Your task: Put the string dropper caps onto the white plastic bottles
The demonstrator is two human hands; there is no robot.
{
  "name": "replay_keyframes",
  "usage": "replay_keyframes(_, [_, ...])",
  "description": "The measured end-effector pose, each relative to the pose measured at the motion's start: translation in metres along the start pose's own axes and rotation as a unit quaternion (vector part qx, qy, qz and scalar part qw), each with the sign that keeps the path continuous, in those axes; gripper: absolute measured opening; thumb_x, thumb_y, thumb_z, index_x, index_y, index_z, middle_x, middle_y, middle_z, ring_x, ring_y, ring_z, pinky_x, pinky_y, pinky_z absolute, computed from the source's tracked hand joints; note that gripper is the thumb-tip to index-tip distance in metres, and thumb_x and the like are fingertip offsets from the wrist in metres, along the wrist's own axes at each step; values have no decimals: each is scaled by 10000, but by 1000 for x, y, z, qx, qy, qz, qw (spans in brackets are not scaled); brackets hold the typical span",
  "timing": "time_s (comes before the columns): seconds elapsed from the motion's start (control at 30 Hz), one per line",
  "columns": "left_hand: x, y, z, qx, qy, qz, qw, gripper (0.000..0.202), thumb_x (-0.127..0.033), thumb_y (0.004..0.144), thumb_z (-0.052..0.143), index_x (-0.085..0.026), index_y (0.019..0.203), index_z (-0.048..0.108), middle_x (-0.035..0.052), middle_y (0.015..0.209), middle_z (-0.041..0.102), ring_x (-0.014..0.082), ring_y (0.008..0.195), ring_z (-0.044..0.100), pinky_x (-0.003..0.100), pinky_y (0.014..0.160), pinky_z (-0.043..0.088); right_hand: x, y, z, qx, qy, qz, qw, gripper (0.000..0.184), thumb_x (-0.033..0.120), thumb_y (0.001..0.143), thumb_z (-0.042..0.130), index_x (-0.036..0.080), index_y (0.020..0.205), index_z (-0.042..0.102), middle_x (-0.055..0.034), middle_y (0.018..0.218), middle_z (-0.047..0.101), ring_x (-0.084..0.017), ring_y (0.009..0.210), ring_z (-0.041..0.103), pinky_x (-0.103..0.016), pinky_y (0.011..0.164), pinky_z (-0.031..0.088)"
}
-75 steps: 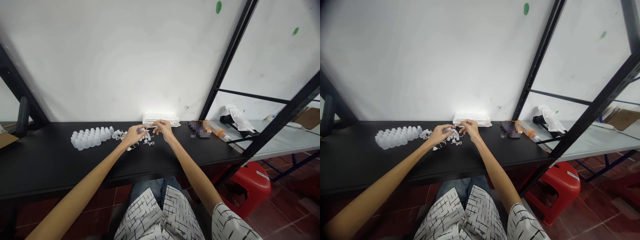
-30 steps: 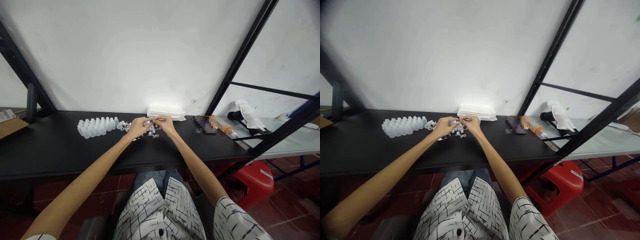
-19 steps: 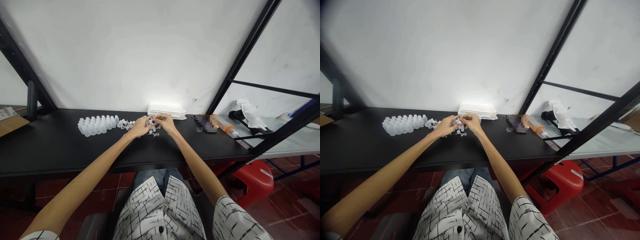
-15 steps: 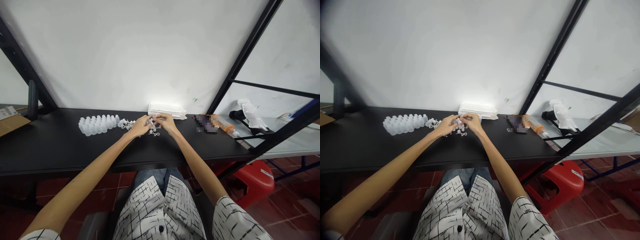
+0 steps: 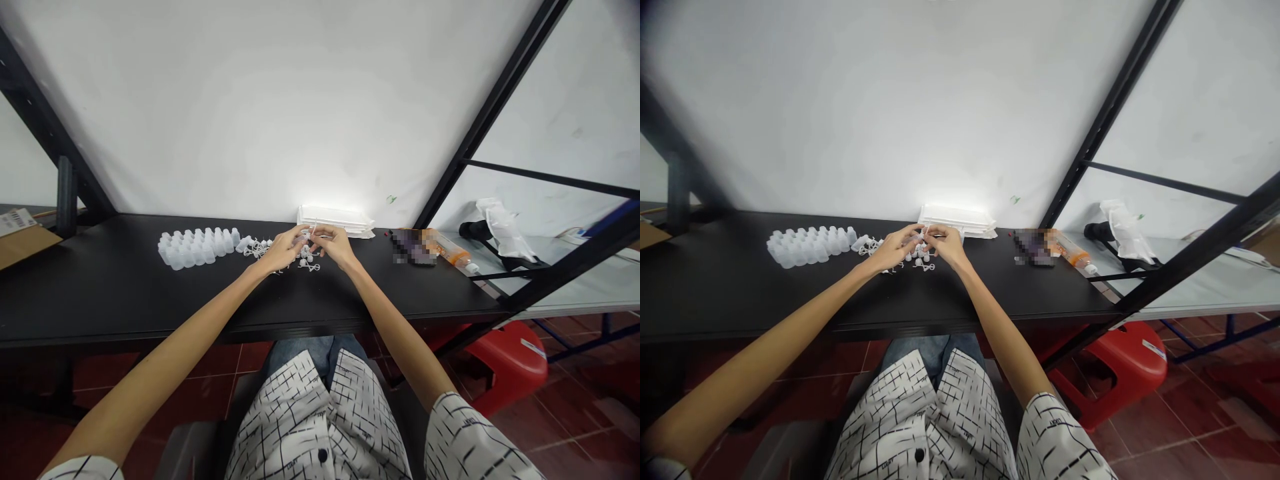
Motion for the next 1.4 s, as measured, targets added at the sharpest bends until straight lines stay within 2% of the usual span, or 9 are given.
replay_keyframes(0.1, [-2,0,2,11,-26,10,1000,534,-421,900,464,-144,1357,475,88,1022,693,158,694,637,292,690,515,-1,0,-3,-12,-5,11,1000,275,358,685,728,141,841,665,-48,794,676,-126,558,648,-174,386,423])
replay_keyframes(0.23, [-1,-1,1,-2,-34,-12,999,558,-463,859,530,-158,1326,505,90,1080,693,151,670,648,260,625,514,-1,0,-3,-15,-5,24,1000,254,345,694,719,136,832,679,-47,752,677,-116,555,622,-176,387,430])
replay_keyframes(0.37, [-1,-1,-3,-16,7,-18,1000,459,-450,857,545,-154,1200,619,44,882,728,147,599,644,259,658,505,2,-1,-4,-24,8,16,1000,287,374,682,739,135,831,684,-37,710,659,-111,540,608,-174,379,422])
replay_keyframes(0.47, [0,-1,-5,-25,63,-3,998,400,-461,873,522,-152,1064,689,32,781,720,163,617,649,264,679,486,2,0,-5,-24,26,18,999,314,381,660,760,130,832,684,-41,714,658,-115,533,611,-178,374,419])
replay_keyframes(0.63, [4,0,-7,-50,103,19,993,406,-472,870,524,-161,1062,700,48,855,731,187,714,655,271,689,469,-1,0,-5,-15,33,32,999,308,383,678,747,122,829,684,-47,714,657,-130,544,626,-188,379,424])
replay_keyframes(0.8, [0,-1,-8,-56,92,21,994,435,-475,882,499,-157,1108,691,54,849,734,180,699,638,263,661,464,-1,0,-3,-4,44,47,998,308,382,682,729,130,854,688,-55,782,674,-122,557,627,-184,382,433])
replay_keyframes(1.07, [-2,-2,-8,-68,106,39,991,444,-473,903,466,-151,1126,676,76,943,729,169,697,620,260,639,458,3,-2,-3,16,50,45,998,298,368,635,756,151,829,693,-8,699,625,-85,534,543,-171,385,411])
replay_keyframes(1.4, [-5,-5,-9,-60,158,58,984,380,-423,903,489,-176,1125,675,82,1006,711,205,819,645,292,732,468,0,-1,-3,47,30,29,998,314,340,612,773,136,845,719,-18,707,632,-97,547,567,-170,374,384])
Point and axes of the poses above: each hand's wrist, its own y-axis towards the middle knuckle, its own z-axis out of the palm, x = y × z, the point moved 7 cm from there along y, towards the middle knuckle
